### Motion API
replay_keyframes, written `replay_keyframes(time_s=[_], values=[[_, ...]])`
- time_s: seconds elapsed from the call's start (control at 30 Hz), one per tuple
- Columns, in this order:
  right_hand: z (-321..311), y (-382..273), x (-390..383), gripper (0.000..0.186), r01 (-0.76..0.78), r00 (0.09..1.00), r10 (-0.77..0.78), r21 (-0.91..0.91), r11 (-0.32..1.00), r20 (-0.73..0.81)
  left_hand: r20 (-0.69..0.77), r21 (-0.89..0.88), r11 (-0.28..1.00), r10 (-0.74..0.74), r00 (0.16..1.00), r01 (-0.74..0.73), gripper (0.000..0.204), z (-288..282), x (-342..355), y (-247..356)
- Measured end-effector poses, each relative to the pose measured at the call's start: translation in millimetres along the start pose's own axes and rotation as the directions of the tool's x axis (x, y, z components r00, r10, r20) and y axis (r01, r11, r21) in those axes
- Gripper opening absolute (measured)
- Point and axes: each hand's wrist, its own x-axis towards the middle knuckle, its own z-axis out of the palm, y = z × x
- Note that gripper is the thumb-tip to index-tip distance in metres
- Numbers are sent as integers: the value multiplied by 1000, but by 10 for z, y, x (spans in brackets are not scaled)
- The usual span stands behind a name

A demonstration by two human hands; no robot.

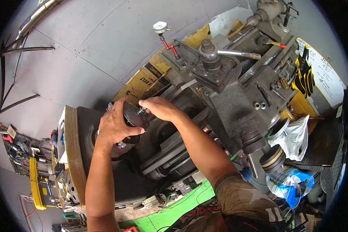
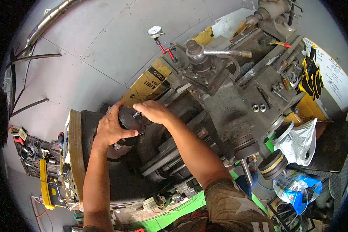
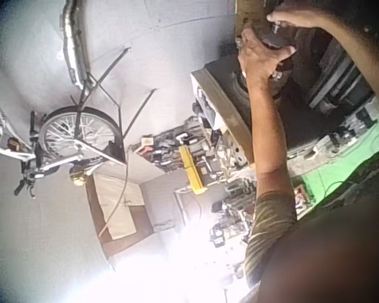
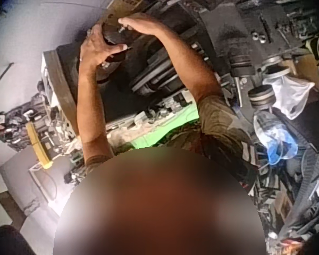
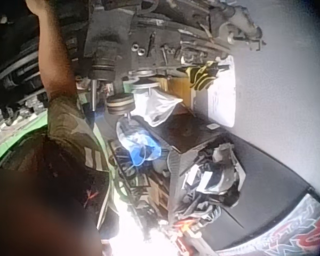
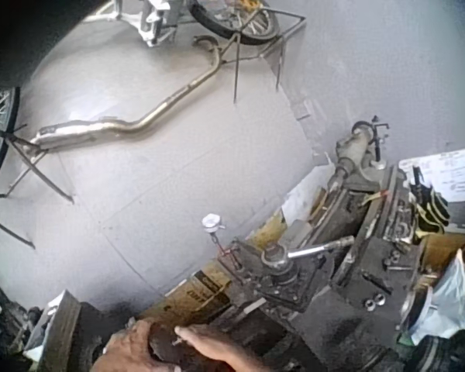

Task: Using a lathe to measure and adjust a mechanical component in a workshop.

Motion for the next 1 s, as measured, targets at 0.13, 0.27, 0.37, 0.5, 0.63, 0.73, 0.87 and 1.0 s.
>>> replay_keyframes(time_s=[0.13,0.27,0.37,0.5,0.63,0.73,0.87,1.0], values=[[-2,-44,13,86,207,978,-206,-101,973,22,-14,-10,1000,1,1000,-1,114,13,2,-6],[16,-55,6,62,-59,998,61,-230,971,-1,-5,-13,1000,-21,1000,21,113,18,5,-18],[32,-18,43,63,65,993,-72,-76,995,-94,-16,-17,1000,3,1000,-3,113,19,-1,-19],[-12,35,155,62,37,999,-39,-210,977,-8,-8,18,1000,-16,1000,16,113,8,-9,-6],[37,53,155,61,-44,998,47,-63,997,44,17,43,999,-28,999,27,113,-7,-8,6],[121,4,104,69,237,940,-243,-57,970,-238,1,55,998,-21,1000,21,113,-12,-10,8],[62,-78,62,81,16,976,-67,-239,971,-208,6,37,999,-23,1000,23,114,-12,-16,4],[29,-114,25,86,-175,984,175,6,984,6,15,36,999,-15,1000,14,115,-9,-15,-11]])
